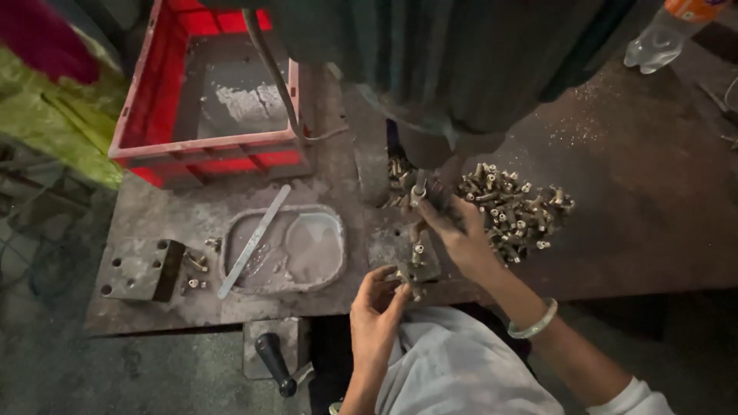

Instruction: The person picks up small brass fittings from a pile on the workbench, dips each one into a tray of liquid, positions it under a drill press, and operates the machine to thread the fitting, placing finished pieces onto a growing pile. They repeat this cycle continuously, occasionally brushing debris off the fixture.

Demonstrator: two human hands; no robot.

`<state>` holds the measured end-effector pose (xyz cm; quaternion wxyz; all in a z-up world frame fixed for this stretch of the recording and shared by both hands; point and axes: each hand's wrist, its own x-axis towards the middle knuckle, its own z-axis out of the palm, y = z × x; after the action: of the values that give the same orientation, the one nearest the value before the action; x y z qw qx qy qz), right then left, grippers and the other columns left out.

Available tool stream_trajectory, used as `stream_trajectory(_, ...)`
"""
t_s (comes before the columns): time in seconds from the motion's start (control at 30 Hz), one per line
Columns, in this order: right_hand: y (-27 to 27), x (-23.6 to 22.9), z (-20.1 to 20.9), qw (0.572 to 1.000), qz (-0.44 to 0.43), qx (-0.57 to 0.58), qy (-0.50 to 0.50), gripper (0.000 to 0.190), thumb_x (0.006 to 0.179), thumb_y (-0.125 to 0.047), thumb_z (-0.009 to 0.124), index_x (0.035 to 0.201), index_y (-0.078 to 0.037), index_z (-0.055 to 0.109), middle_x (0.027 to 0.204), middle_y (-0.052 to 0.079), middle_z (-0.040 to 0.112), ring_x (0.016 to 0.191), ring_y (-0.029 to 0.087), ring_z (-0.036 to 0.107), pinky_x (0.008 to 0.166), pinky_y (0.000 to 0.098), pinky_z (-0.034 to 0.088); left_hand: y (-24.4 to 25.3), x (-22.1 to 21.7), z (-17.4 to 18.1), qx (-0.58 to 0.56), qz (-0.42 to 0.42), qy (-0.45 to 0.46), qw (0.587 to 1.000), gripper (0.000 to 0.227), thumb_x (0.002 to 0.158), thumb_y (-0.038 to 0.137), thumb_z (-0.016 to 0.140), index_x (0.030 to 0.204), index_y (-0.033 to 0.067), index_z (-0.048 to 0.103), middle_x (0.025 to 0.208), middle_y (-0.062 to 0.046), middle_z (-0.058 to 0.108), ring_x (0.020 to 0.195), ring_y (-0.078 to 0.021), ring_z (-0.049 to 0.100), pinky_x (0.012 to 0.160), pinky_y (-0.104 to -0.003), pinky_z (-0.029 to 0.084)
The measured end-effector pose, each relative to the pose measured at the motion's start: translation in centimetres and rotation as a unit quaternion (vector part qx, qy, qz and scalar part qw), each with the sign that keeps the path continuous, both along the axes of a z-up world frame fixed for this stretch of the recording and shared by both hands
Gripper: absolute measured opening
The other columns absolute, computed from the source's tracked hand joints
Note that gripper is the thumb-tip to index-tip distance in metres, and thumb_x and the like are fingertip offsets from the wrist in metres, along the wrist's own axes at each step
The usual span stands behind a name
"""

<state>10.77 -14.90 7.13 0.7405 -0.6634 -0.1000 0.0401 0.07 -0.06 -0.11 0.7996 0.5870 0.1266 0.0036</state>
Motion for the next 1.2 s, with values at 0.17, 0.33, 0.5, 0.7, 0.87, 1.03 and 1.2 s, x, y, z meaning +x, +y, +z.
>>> stream_trajectory(0.17,0.1,-0.2,0.7,1.000,-0.004,0.019,0.010,0.023,0.102,-0.014,0.060,0.117,0.002,0.068,0.103,0.006,0.074,0.078,0.014,0.069,0.072,0.0312,0.058,0.2,-0.2,1.4,0.015,0.003,0.025,1.000,0.040,0.089,0.006,0.074,0.128,0.0025,0.065,0.103,-0.006,0.076,0.094,-0.0109,0.070,0.083,-0.025,0.056)
stream_trajectory(0.33,-0.8,0.5,-1.1,0.998,0.017,0.049,0.022,0.020,0.105,-0.013,0.060,0.114,0.003,0.068,0.098,0.007,0.072,0.079,0.016,0.069,0.073,0.0327,0.057,0.9,0.7,1.9,-0.015,0.032,0.026,0.999,0.041,0.088,0.004,0.074,0.129,0.0016,0.066,0.102,-0.006,0.077,0.093,-0.0109,0.070,0.083,-0.026,0.057)
stream_trajectory(0.5,-2.8,2.3,-4.9,0.997,0.019,-0.072,-0.005,0.023,0.101,-0.011,0.065,0.121,0.000,0.071,0.103,0.001,0.071,0.092,0.011,0.064,0.084,0.0265,0.052,1.9,1.4,18.9,0.119,0.127,-0.196,0.965,0.039,0.094,0.004,0.073,0.132,0.0011,0.066,0.102,-0.008,0.078,0.088,-0.0114,0.072,0.070,-0.025,0.055)
stream_trajectory(0.7,-3.6,2.8,-7.5,0.993,0.034,-0.103,0.044,0.030,0.098,-0.010,0.065,0.126,-0.002,0.069,0.107,0.001,0.070,0.096,0.011,0.062,0.083,0.0290,0.053,2.1,5.9,13.3,0.455,0.051,-0.433,0.777,0.042,0.096,-0.002,0.067,0.136,0.0077,0.064,0.120,-0.014,0.071,0.104,-0.0274,0.073,0.089,-0.033,0.059)
stream_trajectory(0.87,-6.5,2.6,-9.2,0.988,0.029,-0.153,0.007,0.033,0.095,-0.008,0.067,0.128,-0.002,0.066,0.110,0.004,0.072,0.098,0.015,0.065,0.086,0.0315,0.054,1.9,6.8,8.2,0.495,0.045,-0.330,0.803,0.038,0.091,0.000,0.067,0.128,0.0084,0.071,0.110,-0.013,0.073,0.098,-0.0298,0.073,0.084,-0.037,0.059)
stream_trajectory(1.03,-5.7,-1.6,-7.4,0.976,0.033,-0.214,-0.031,0.027,0.093,-0.012,0.068,0.118,-0.004,0.068,0.107,0.007,0.077,0.092,0.019,0.073,0.081,0.0345,0.060,2.5,4.3,8.9,0.489,-0.013,-0.192,0.851,0.028,0.090,0.006,0.070,0.118,0.0053,0.074,0.096,-0.019,0.071,0.086,-0.0344,0.070,0.075,-0.041,0.055)
stream_trajectory(1.2,-7.5,-5.3,-1.7,0.813,0.349,-0.460,-0.081,0.028,0.081,-0.030,0.084,0.093,-0.008,0.072,0.089,0.015,0.073,0.085,0.034,0.069,0.073,0.0404,0.053,4.1,0.8,6.6,0.345,-0.270,-0.098,0.893,0.021,0.087,0.013,0.076,0.105,0.0028,0.075,0.091,-0.019,0.075,0.082,-0.0262,0.076,0.074,-0.032,0.057)
